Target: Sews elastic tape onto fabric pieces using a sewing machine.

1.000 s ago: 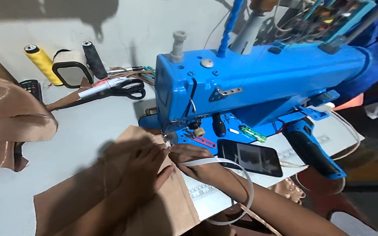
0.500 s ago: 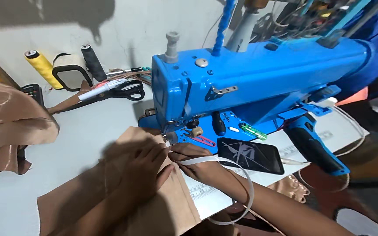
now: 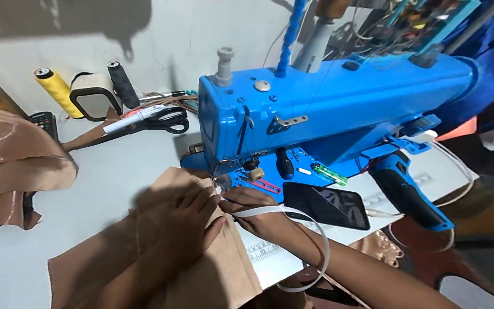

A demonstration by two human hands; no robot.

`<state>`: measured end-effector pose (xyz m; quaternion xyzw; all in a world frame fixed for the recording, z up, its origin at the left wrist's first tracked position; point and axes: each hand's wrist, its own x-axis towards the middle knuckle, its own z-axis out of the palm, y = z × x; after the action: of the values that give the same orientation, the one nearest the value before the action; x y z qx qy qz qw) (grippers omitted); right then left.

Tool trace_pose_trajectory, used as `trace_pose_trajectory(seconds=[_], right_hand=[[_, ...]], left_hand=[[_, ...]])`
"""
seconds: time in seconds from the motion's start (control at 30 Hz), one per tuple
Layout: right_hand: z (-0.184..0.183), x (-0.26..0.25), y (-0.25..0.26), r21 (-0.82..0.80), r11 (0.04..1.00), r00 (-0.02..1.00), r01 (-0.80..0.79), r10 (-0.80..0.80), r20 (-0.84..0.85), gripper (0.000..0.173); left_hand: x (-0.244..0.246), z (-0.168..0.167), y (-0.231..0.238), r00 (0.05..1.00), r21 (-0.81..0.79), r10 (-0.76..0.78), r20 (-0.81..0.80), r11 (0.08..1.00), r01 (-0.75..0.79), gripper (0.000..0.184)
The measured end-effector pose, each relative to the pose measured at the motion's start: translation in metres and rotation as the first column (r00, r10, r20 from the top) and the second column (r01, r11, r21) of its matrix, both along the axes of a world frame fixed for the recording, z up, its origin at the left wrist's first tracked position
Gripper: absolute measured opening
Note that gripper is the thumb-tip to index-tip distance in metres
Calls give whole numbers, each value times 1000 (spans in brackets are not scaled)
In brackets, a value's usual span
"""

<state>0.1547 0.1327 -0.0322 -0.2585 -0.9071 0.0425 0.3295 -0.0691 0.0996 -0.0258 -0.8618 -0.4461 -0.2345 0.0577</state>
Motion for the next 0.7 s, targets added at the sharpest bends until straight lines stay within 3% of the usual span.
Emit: trace_pose_trajectory(seconds=[0.7], right_hand=[[0, -2, -1, -6, 1000, 1000, 7, -7, 10, 24]], left_hand=[[-2, 5, -1, 999, -45, -8, -31, 999, 6, 50]])
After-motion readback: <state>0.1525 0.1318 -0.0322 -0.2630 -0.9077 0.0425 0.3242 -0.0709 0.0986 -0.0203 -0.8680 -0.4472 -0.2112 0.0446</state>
